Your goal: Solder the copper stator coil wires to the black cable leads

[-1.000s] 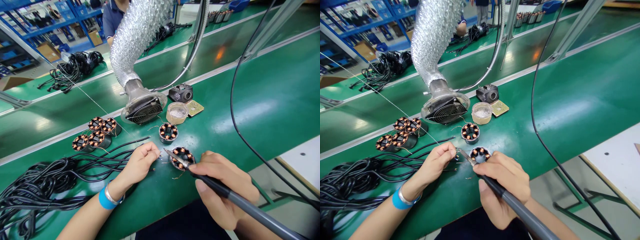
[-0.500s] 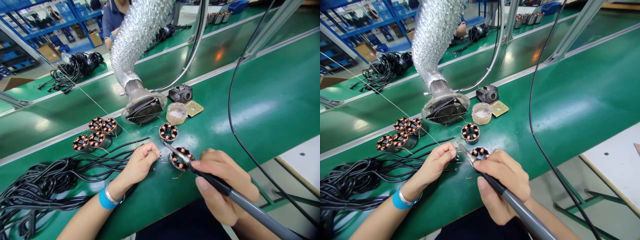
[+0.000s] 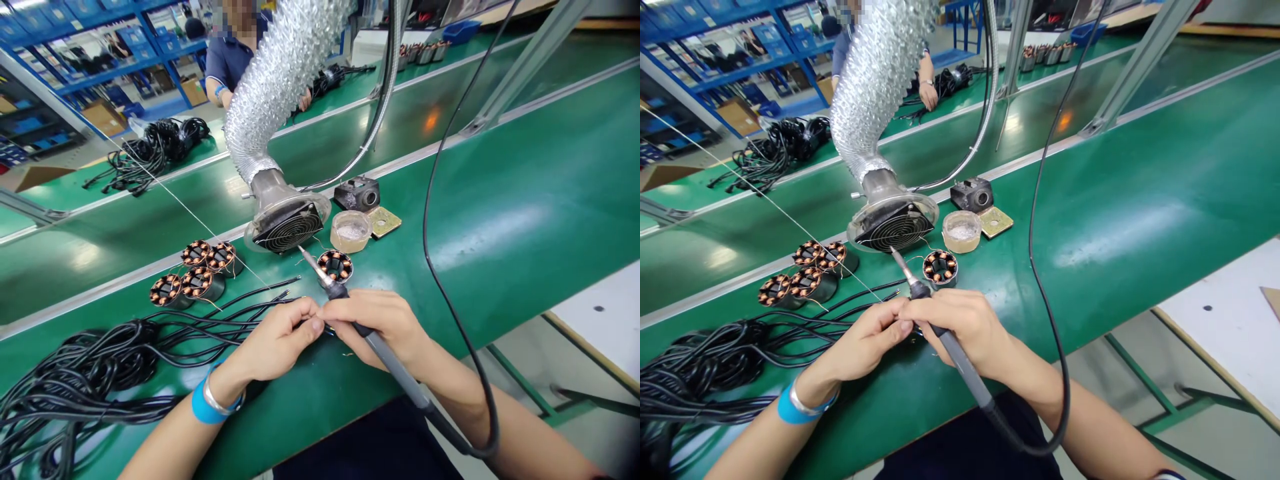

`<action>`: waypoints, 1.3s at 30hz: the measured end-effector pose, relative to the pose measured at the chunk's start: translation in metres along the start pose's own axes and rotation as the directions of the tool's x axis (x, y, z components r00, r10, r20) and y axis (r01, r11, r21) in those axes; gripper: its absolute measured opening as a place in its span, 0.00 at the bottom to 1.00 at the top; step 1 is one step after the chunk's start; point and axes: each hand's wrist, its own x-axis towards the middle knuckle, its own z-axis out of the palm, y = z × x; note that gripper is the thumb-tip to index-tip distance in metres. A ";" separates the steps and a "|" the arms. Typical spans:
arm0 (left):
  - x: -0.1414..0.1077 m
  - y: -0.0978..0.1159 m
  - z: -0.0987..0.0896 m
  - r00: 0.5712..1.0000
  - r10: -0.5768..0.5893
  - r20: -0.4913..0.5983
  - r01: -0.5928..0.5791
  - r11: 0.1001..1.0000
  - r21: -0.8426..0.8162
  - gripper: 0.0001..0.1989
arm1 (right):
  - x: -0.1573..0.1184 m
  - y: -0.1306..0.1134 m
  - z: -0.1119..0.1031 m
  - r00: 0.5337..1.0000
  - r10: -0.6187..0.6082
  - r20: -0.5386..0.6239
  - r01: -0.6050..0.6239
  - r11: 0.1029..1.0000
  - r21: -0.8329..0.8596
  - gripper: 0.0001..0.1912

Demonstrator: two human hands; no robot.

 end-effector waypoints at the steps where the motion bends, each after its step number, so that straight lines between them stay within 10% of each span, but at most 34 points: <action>1: -0.001 0.002 0.000 1.000 -0.005 -0.006 0.005 1.000 0.023 0.16 | -0.002 0.001 0.000 1.000 -0.010 -0.018 0.010 1.000 -0.002 0.11; 6: -0.003 0.011 0.000 0.997 -0.044 -0.065 0.050 0.995 0.087 0.13 | -0.014 -0.001 0.001 0.999 0.016 -0.046 -0.017 1.000 -0.015 0.13; 19: 0.003 -0.005 0.012 0.976 -0.214 -0.034 0.184 0.901 -0.394 0.20 | -0.020 -0.002 0.004 1.000 0.013 0.010 -0.012 0.998 -0.065 0.17; 39: 0.011 -0.029 0.010 0.992 -0.046 -0.118 0.033 0.993 -0.110 0.30 | -0.007 -0.010 0.008 0.999 0.027 -0.033 -0.026 0.999 0.031 0.14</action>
